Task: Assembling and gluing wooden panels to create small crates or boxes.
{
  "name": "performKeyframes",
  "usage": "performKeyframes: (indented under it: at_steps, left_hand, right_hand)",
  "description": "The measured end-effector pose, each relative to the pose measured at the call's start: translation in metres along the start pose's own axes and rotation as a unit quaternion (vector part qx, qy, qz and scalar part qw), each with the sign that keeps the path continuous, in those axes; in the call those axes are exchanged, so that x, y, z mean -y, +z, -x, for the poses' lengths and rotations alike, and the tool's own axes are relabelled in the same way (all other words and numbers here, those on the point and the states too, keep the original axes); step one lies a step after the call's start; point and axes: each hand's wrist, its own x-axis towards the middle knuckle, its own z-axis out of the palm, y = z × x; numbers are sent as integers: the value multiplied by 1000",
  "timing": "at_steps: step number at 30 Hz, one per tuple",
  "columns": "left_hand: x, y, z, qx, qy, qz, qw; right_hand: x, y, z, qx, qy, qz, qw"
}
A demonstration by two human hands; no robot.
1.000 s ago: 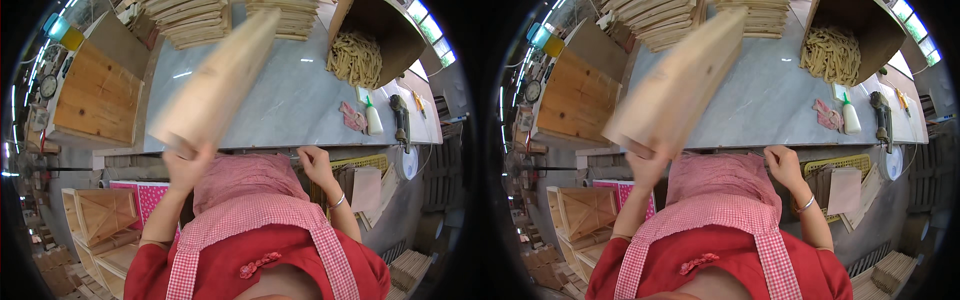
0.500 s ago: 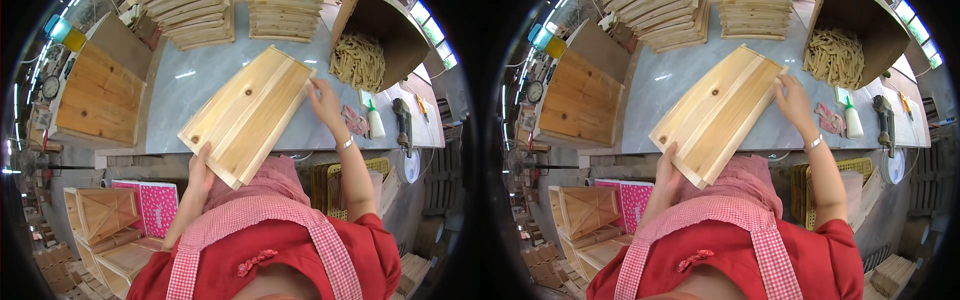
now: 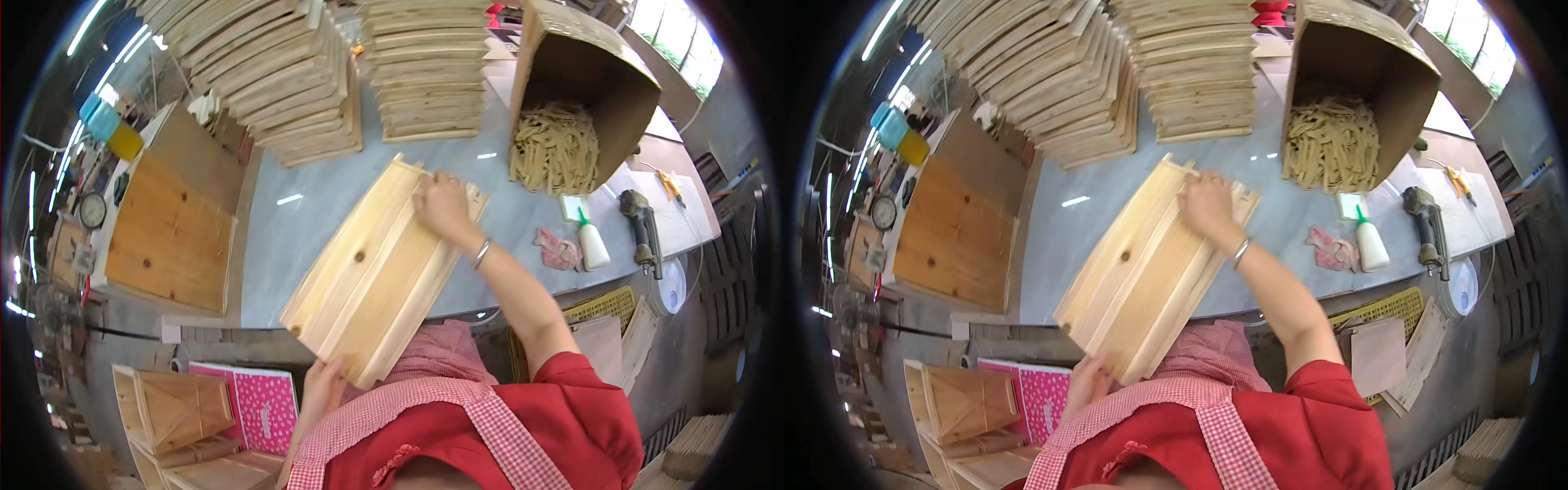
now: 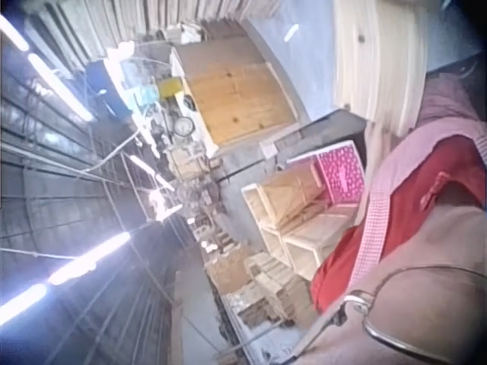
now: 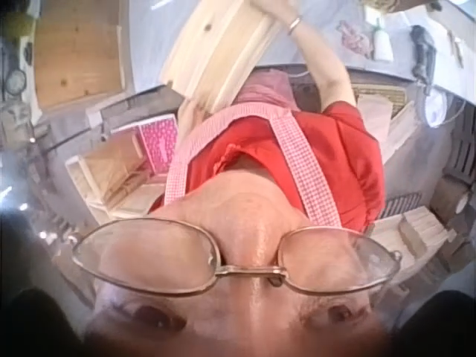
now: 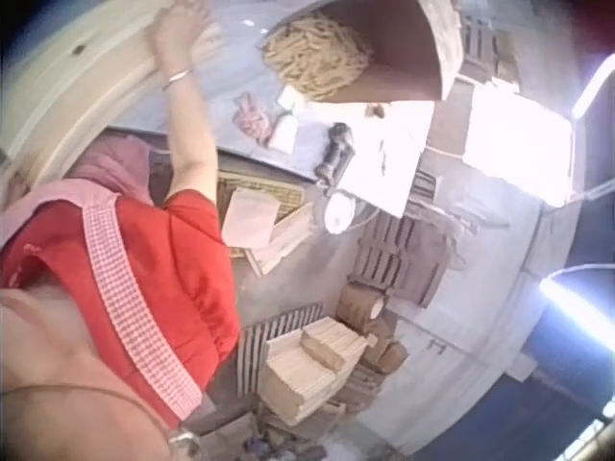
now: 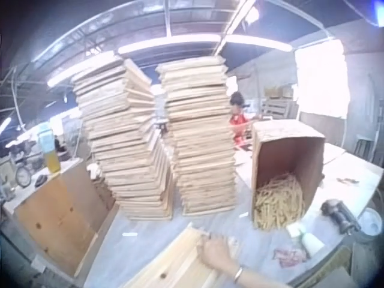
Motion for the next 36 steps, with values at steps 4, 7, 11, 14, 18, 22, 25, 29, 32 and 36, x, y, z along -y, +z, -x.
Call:
performKeyframes:
  at_steps: [4,7,11,14,18,22,25,29,32,36]
  left_hand:
    - [-7,-19,-9,15,-32,59,998]
    - [0,6,-8,-13,-125,102,987]
    - [-13,39,-24,-27,-106,33,993]
    - [-18,50,-47,-12,-96,15,995]
    - [-33,53,-57,16,-82,-5,997]
    - [-40,53,-53,41,-123,-63,990]
    - [-36,54,-54,36,-135,-72,988]
    - [-25,55,-54,46,-118,-67,990]
    - [-26,59,-55,33,-122,-65,990]
    - [-23,51,-61,34,-126,-60,990]
  right_hand:
    - [3,8,19,52,53,-40,996]
    - [-1,21,27,-62,23,-16,998]
    - [-21,32,4,-50,23,-13,998]
    - [-42,44,-15,-48,33,-15,998]
    - [-51,46,-25,-22,43,-17,999]
    - [-50,44,-22,-35,46,-37,998]
    - [-50,47,-20,-43,42,-37,998]
    - [-53,49,-23,-40,29,-14,999]
    - [-58,54,-23,-66,16,-2,998]
    - [-60,61,-27,-43,13,3,999]
